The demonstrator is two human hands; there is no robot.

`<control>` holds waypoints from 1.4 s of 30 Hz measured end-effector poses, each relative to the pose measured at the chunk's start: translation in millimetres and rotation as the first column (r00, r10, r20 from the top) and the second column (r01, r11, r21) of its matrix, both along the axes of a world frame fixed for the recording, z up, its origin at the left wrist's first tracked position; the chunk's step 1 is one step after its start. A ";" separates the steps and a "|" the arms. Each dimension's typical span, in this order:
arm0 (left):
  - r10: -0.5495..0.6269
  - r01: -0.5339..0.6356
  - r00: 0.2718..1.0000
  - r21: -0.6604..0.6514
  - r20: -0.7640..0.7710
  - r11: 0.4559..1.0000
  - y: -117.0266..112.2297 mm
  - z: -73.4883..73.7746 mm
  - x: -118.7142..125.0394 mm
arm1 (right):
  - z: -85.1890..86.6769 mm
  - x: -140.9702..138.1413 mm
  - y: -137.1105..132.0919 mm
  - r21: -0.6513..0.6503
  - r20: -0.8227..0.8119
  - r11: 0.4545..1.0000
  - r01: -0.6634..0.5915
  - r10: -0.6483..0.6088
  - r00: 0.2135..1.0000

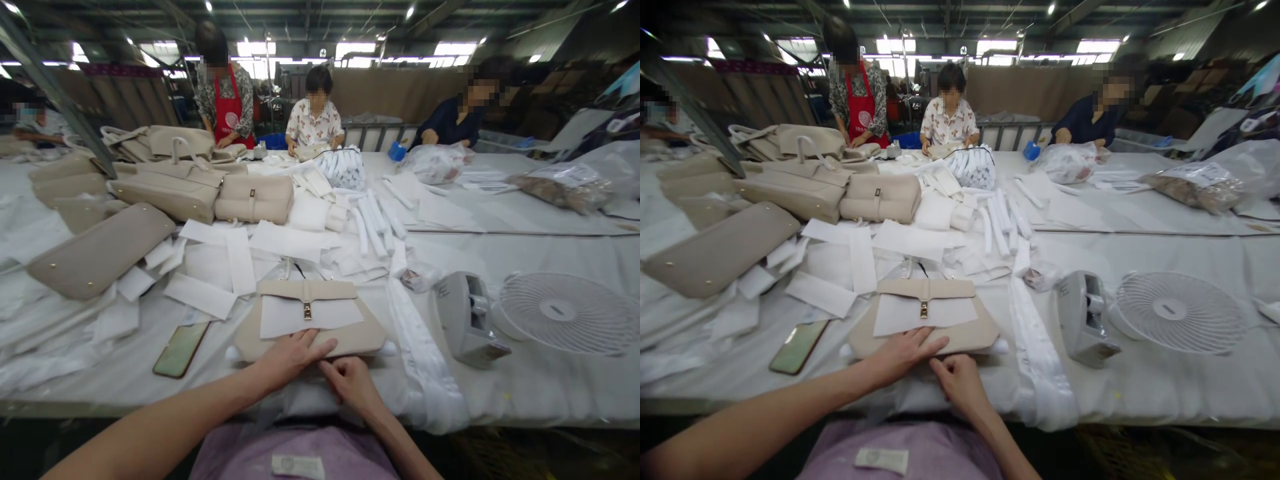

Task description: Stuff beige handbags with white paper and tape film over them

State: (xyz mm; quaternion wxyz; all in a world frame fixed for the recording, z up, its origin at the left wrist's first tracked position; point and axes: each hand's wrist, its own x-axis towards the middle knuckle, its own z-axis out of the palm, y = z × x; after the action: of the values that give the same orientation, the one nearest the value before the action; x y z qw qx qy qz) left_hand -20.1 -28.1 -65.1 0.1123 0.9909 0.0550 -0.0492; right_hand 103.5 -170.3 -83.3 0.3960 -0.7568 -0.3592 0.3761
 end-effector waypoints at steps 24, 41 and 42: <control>-0.040 -0.062 0.967 0.387 0.250 0.920 -2.4 -50.2 -11.7 | -29.1 81.2 -8.8 0.202 0.896 0.794 -0.574 0.086 0.435; -0.088 -0.030 0.923 0.300 0.374 0.954 1.8 -39.4 -14.0 | 0.2 73.4 55.8 -0.192 0.909 0.778 -0.598 0.371 0.192; -0.103 -0.015 0.916 0.289 0.388 0.957 1.8 -36.8 -15.0 | -2.9 74.1 54.6 -0.196 0.908 0.780 -0.595 0.373 0.190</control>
State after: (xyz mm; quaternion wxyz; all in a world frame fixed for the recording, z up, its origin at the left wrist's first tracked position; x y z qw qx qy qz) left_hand -35.1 -26.3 -101.9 -0.0241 0.9867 0.0150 0.1598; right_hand 177.6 -115.8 -86.2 0.0614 -0.6330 -0.7706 -0.0412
